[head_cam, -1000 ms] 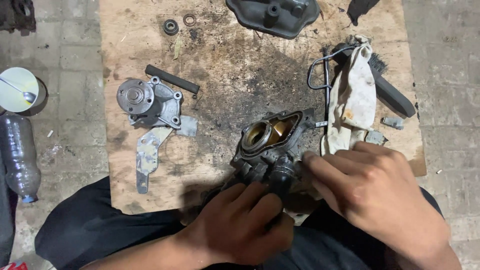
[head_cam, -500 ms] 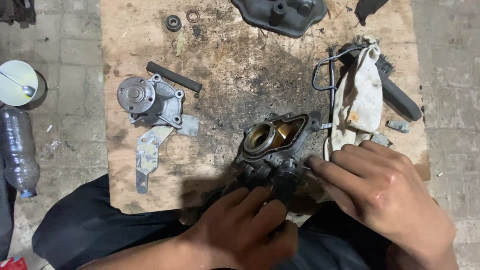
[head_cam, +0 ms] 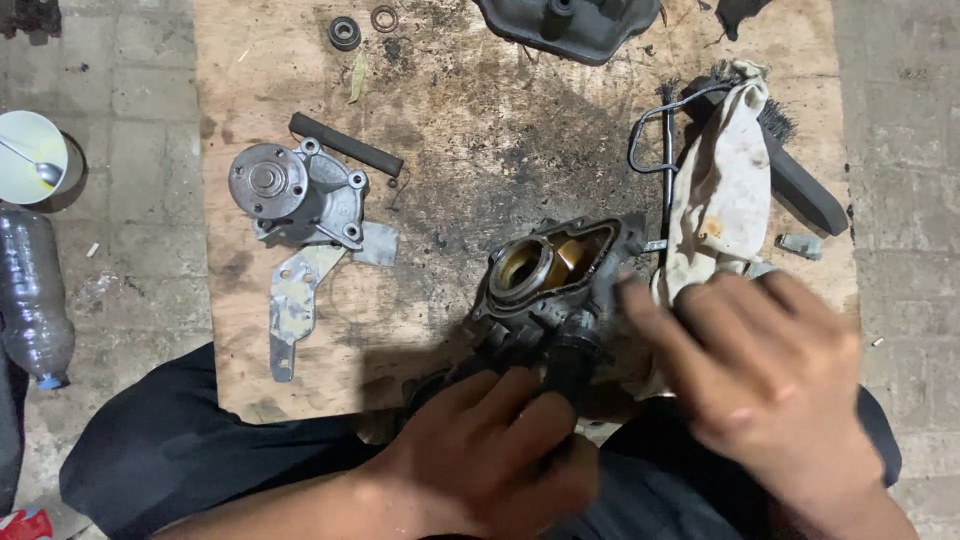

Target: The person scrubs a dark mechanical part with a wire brush, then wipes it with a cloth. They continue scrubbing and wiping different sections of the part, including the interior, while sitting on the floor.

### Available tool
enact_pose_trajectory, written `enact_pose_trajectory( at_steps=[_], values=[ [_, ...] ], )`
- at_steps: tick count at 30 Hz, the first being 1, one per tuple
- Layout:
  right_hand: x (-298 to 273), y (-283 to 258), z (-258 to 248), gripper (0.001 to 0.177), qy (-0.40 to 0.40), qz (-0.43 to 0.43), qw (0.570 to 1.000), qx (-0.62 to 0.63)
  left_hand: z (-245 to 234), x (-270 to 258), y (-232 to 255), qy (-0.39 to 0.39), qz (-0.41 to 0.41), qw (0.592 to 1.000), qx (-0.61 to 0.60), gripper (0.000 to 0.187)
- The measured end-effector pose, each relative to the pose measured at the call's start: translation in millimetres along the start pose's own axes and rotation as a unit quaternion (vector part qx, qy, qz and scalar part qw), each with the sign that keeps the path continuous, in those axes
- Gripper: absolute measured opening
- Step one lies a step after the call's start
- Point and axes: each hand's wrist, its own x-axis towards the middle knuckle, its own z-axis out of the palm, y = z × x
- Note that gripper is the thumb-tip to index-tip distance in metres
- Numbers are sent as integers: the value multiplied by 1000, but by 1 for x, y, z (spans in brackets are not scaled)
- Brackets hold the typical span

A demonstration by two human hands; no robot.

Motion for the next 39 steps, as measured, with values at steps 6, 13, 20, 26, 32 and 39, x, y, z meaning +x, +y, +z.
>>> enact_pose_trajectory(
  at_steps=[6,13,20,26,32,39],
  values=[
    [-4,12,-2,24,-43,28,987,150,0,1,1,-2,-7,1000,-4,23],
    [-20,39,35,8,35,1,999,32,-3,2,0,-18,-4,1000,2,25],
    [-5,45,46,22,-130,190,970,73,-7,-7,-27,89,-31,996,11,27],
    [-7,40,50,40,-119,166,947,249,-8,-18,-54,147,-34,989,12,24],
    [-38,66,54,67,-100,255,952,138,-32,-27,-78,165,-145,971,97,28],
    [-52,80,50,16,-95,263,939,202,-49,-7,-73,184,-170,967,50,24]
  ],
)
